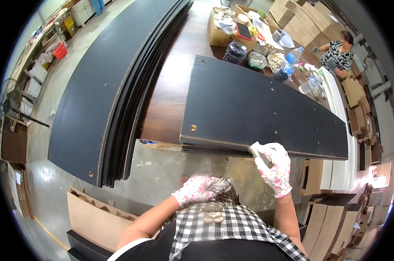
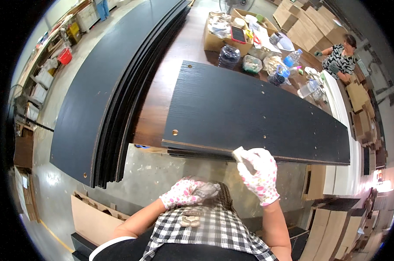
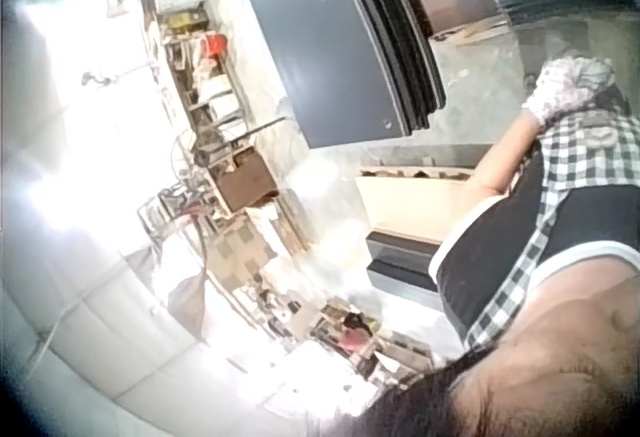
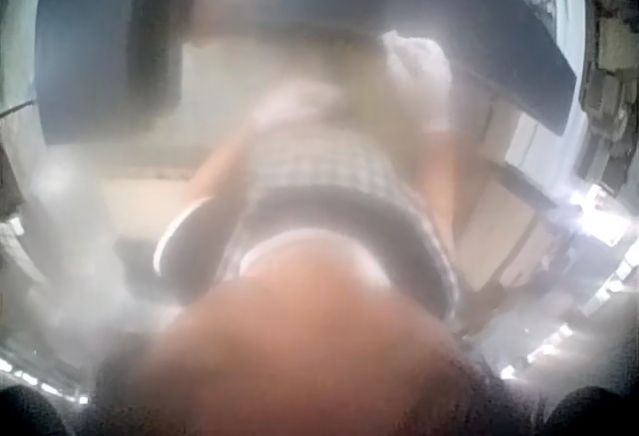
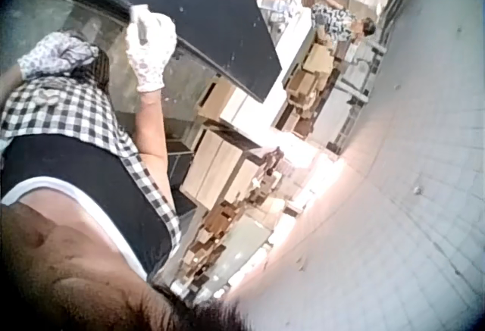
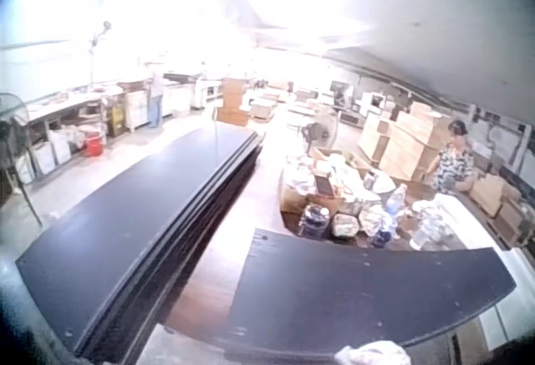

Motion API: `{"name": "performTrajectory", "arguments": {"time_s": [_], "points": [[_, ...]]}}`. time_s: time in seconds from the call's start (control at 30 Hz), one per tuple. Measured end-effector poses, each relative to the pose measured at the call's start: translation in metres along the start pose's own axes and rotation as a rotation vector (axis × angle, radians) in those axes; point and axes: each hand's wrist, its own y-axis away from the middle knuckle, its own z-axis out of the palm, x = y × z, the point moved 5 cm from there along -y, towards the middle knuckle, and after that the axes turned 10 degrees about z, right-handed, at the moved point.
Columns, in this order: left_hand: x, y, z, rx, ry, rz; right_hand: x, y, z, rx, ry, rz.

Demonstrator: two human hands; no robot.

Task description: The person wipes the edges and surfaces of several dark furniture boards with a cloth, handling them one at a time and placing them on a stack on the work table.

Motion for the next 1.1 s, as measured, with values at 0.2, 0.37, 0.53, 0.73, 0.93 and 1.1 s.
{"name": "performTrajectory", "arguments": {"time_s": [0.2, 0.37, 0.53, 0.73, 0.93, 1.1], "points": [[-0.018, 0.031, -0.004, 0.099, -0.095, -0.08, -0.086, -0.033, 0.052, -0.067, -0.098, -0.264], [-0.011, 0.042, -0.021, 0.118, -0.087, -0.104, -0.144, -0.05, 0.088, -0.113, -0.158, -0.388], [-0.027, 0.055, -0.014, 0.15, -0.146, -0.118, -0.113, -0.049, 0.066, -0.207, -0.211, -0.277], [-0.022, 0.022, 0.001, 0.025, -0.122, -0.09, -0.136, -0.044, 0.088, -0.086, -0.141, -0.368], [-0.002, -0.003, -0.01, -0.014, -0.025, -0.071, -0.077, -0.03, 0.04, -0.039, -0.153, -0.209], [-0.005, -0.022, 0.011, -0.135, 0.08, -0.032, 0.029, 0.01, -0.035, 0.153, 0.035, 0.178]]}}
